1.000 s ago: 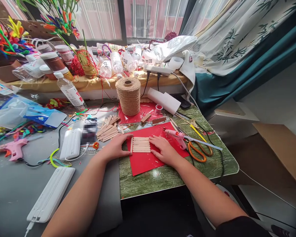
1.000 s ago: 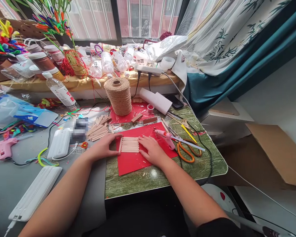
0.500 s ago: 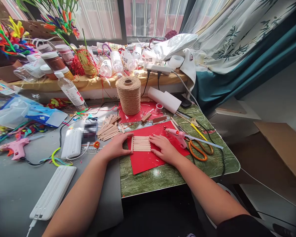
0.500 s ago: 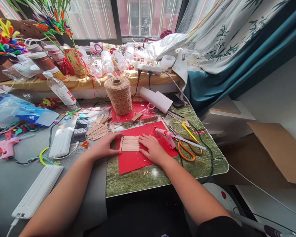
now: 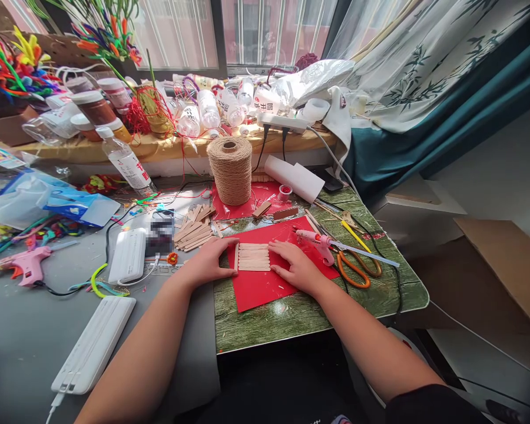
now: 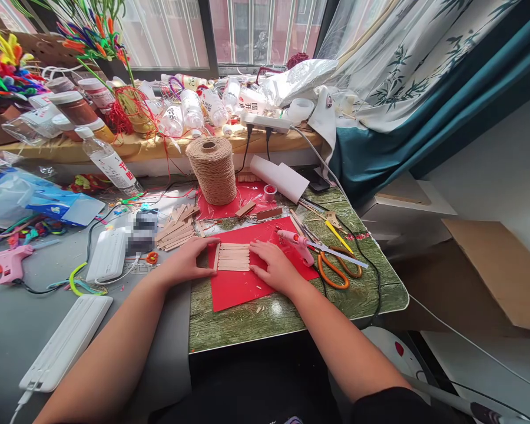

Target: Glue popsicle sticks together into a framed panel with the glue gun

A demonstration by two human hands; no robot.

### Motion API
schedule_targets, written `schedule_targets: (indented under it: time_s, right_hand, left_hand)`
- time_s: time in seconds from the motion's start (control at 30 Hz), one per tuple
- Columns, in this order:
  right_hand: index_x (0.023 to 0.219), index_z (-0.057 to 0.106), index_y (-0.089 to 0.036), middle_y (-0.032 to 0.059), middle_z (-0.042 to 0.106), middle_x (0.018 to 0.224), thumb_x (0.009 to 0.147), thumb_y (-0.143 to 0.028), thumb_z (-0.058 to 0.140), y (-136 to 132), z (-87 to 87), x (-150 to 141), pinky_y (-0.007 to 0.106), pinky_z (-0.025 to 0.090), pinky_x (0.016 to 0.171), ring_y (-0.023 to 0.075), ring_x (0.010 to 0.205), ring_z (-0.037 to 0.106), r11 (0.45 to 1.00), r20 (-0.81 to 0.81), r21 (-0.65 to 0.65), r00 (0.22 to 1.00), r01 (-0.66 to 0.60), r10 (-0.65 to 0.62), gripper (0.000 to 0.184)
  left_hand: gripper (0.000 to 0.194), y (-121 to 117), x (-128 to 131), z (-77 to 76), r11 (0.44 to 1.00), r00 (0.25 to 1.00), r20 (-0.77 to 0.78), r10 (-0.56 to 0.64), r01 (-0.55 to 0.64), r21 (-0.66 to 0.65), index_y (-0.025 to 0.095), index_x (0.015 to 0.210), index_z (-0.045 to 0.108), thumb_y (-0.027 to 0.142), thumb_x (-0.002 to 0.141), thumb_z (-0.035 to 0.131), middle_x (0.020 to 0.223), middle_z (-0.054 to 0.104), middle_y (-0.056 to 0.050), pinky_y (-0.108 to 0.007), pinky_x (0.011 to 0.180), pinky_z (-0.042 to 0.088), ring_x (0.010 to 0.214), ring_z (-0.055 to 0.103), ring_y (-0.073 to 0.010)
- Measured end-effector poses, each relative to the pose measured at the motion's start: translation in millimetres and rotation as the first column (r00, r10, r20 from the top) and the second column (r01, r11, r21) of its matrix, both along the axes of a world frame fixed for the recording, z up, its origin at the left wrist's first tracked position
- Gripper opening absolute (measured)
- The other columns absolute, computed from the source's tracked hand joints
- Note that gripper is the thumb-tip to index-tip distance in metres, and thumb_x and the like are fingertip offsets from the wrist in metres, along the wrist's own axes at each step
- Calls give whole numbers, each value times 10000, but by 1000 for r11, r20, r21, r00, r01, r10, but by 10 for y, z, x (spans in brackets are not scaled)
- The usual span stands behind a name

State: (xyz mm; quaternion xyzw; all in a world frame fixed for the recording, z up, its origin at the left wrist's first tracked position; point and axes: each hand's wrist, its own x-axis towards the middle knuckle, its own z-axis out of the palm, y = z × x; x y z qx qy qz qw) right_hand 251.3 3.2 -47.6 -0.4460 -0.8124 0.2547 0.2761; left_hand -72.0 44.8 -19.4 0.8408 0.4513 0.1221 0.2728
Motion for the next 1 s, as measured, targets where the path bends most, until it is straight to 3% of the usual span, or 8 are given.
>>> schedule_targets:
  time_s: [0.13,0.77,1.0]
  right_hand:
    - [1475,583,-292,71,585,1522,921,-311,736,2,2,18,553,344,1249,294,1467,477,1000,-20,-7,1000,-9,9,575]
    - [1465,598,-290,90,602,1503,895,-299,763,35,-28,-1,598,345,1230,320,1464,478,1000,-6,-4,1000,-16,16,594]
    - [1456,603,-293,82,609,1495,893,-301,765,24,-13,0,583,349,1232,312,1457,486,1000,-9,7,1000,-11,11,586]
  left_hand:
    - [853,-2,-17,12,1000,1000,3,-23,23,14,301,1522,465,538,776,804,1516,548,-72,-468,1153,412,1365,497,-310]
    - [802,6,26,19,1000,1000,0,9,-9,-10,305,1487,514,504,767,805,1449,598,-75,-479,1123,434,1321,527,-319]
    - [824,-22,19,15,999,1000,21,3,-4,34,283,1486,494,468,748,810,1450,583,-82,-461,1135,434,1328,526,-315]
